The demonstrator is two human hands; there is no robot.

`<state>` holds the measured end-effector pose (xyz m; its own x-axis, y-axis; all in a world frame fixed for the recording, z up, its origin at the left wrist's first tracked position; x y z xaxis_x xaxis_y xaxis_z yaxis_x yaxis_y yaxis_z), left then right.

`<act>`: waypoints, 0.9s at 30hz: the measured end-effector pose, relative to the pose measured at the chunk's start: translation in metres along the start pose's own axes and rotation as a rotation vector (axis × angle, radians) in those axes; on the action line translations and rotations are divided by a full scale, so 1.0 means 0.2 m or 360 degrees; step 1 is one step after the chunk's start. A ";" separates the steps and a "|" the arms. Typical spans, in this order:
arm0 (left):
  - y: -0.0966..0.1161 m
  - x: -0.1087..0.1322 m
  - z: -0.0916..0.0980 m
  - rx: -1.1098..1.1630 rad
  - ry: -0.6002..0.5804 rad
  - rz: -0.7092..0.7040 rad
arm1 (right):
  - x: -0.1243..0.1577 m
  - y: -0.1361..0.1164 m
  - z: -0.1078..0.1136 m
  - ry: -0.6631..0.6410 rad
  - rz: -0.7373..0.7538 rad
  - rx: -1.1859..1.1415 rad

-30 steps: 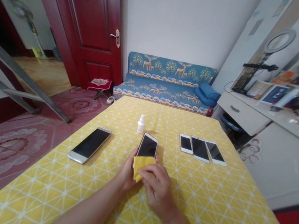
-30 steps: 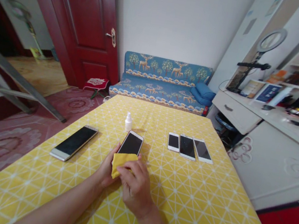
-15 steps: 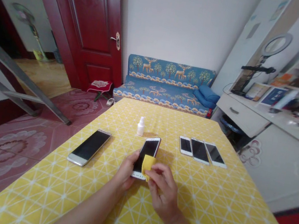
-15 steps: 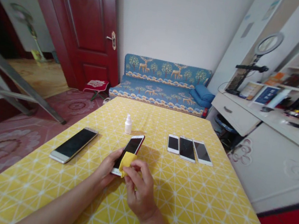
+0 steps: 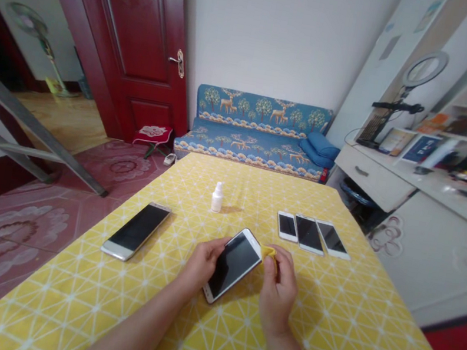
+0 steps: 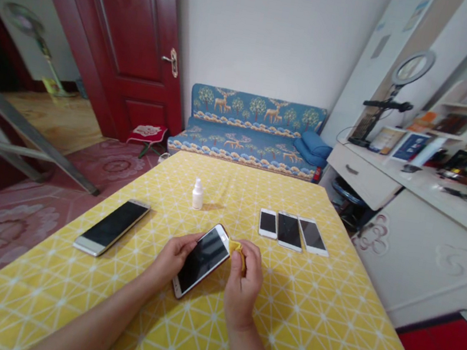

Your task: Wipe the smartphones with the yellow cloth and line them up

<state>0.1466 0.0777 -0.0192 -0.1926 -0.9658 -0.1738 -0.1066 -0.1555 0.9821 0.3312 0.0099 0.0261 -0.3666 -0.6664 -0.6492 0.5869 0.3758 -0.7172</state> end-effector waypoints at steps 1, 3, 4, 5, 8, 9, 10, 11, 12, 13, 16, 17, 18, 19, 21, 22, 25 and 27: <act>0.02 0.01 0.00 -0.0070 0.0022 -0.0046 | 0.01 0.01 -0.01 -0.0017 -0.0020 -0.0019; 0.06 0.04 -0.02 -0.0234 0.0029 -0.0150 | 0.01 0.02 -0.01 -0.0031 -0.0050 -0.0041; 0.08 0.05 -0.05 -0.0323 -0.0006 -0.0200 | 0.02 0.02 -0.01 -0.0028 -0.0067 -0.0040; 0.09 0.07 -0.08 -0.0409 -0.0066 -0.0242 | 0.02 0.03 -0.01 -0.0015 -0.0087 -0.0036; 0.10 0.11 -0.17 -0.0588 -0.0287 -0.0304 | 0.02 0.06 0.03 0.0058 -0.0161 -0.0029; 0.11 0.12 -0.19 -0.0613 -0.0340 -0.0320 | 0.01 0.08 0.04 0.0078 -0.0190 -0.0035; 0.12 0.12 -0.21 -0.0621 -0.0391 -0.0339 | 0.02 0.09 0.04 0.0088 -0.0222 -0.0051; 0.13 0.13 -0.22 -0.0615 -0.0445 -0.0360 | 0.02 0.11 0.05 0.0090 -0.0256 -0.0075; 0.15 0.13 -0.24 -0.0598 -0.0507 -0.0380 | 0.02 0.13 0.04 0.0080 -0.0295 -0.0106; 0.16 0.14 -0.26 -0.0573 -0.0573 -0.0391 | 0.02 0.15 0.03 0.0068 -0.0339 -0.0146; 0.20 0.15 -0.29 -0.0466 -0.0724 -0.0351 | 0.03 0.23 0.00 0.0059 -0.0510 -0.0299; 0.21 0.16 -0.29 -0.0401 -0.0757 -0.0313 | 0.04 0.26 -0.01 0.0068 -0.0574 -0.0351; 0.21 0.16 -0.29 -0.0302 -0.0775 -0.0256 | 0.04 0.28 -0.01 0.0082 -0.0630 -0.0392; 0.20 0.16 -0.30 -0.0159 -0.0782 -0.0177 | 0.04 0.30 -0.02 0.0094 -0.0673 -0.0412; 0.16 0.17 -0.31 0.0261 -0.0787 0.0043 | 0.03 0.31 -0.02 0.0072 -0.0703 -0.0364; 0.13 0.17 -0.32 0.0518 -0.0779 0.0176 | 0.02 0.30 -0.03 0.0046 -0.0702 -0.0314; 0.03 0.19 -0.37 0.1217 -0.0688 0.0569 | 0.02 0.30 -0.02 0.0014 -0.0753 -0.0188; -0.03 0.21 -0.40 0.1448 -0.0598 0.0749 | 0.03 0.32 0.00 0.0068 -0.0804 -0.0137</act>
<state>0.2169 0.0225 -0.0273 -0.6723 -0.7391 0.0424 -0.5960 0.5743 0.5612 0.3651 0.0294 -0.0239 -0.6194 -0.7521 -0.2251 0.2682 0.0667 -0.9610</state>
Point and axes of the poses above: each hand's wrist, its own x-axis away from the middle knuckle, its own z-axis out of the back of the hand, y = z × x, the point moved 10 cm from there along -x, towards the middle knuckle, and after that the axes turned 15 degrees about x, right-handed, at the moved point
